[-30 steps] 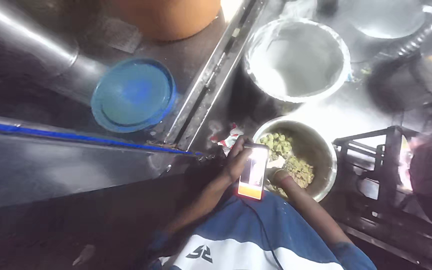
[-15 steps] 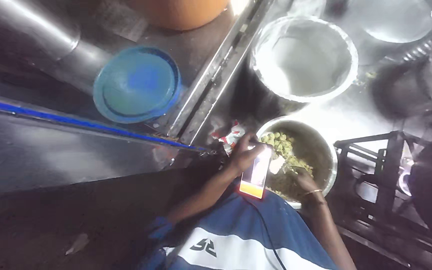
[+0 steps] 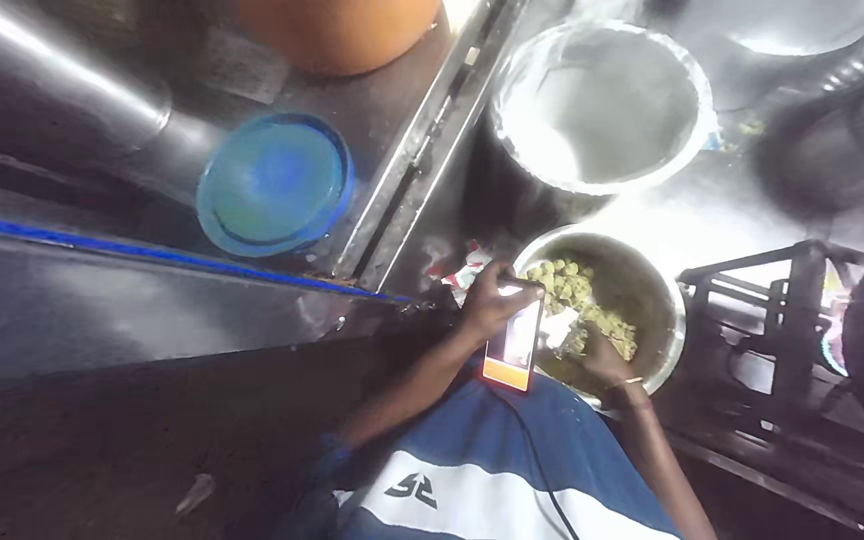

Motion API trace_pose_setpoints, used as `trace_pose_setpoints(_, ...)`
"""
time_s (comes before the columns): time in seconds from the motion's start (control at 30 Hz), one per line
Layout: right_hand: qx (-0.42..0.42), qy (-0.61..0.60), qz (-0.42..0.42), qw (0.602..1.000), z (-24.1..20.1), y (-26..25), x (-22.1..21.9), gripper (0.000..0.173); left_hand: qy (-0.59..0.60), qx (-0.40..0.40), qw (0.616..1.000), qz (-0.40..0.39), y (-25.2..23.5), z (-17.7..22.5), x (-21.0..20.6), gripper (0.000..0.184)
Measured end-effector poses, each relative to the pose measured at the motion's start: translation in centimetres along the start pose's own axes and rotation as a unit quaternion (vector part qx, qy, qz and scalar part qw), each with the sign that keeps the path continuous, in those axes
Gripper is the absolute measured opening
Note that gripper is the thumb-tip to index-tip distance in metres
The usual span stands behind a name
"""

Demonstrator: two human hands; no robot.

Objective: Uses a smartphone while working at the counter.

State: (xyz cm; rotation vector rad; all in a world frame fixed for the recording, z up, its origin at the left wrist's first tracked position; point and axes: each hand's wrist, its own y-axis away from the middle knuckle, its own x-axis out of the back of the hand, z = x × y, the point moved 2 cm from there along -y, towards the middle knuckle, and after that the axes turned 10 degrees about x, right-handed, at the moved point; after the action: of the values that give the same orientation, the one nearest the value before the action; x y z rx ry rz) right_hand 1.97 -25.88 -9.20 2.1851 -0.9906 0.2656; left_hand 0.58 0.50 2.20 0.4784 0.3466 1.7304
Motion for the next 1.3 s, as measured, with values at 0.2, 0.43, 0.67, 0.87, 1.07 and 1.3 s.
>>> trace_pose_setpoints(0.2, -0.011, 0.051, -0.014, 0.999, -1.5, 1.1, 0.1, 0.073, 0.036, -0.003, 0.999, -0.040, 0.6, -0.1, 0.3, 0.032)
trace_pose_setpoints(0.43, -0.020, 0.117, -0.083, 0.989, -1.2, 0.6, 0.5, 0.037, 0.064, 0.010, 0.996, -0.053, 0.8, -0.7, 0.5, 0.041)
trace_pose_setpoints(0.67, -0.022, 0.130, -0.135, 0.982, -1.1, 0.5, 0.0, 0.029, 0.065, 0.007, 0.997, -0.051, 1.2, -0.9, 0.9, 0.042)
trace_pose_setpoints(0.87, -0.073, 0.137, -0.018, 0.988, -2.3, -0.3, 2.5, 0.047, 0.063, 0.008, 0.996, -0.060, 1.0, -1.0, 1.0, 0.041)
trace_pose_setpoints(1.07, -0.050, 0.123, 0.079, 0.988, -3.7, -1.8, 4.5, 0.089, 0.079, 0.006, 0.994, -0.075, 0.9, -1.4, 0.9, 0.042)
trace_pose_setpoints(1.3, 0.117, 0.302, -0.309, 0.894, -2.7, -5.9, -5.8, 0.043, 0.097, -0.018, 0.991, -0.087, 1.3, -2.3, 1.0, 0.046)
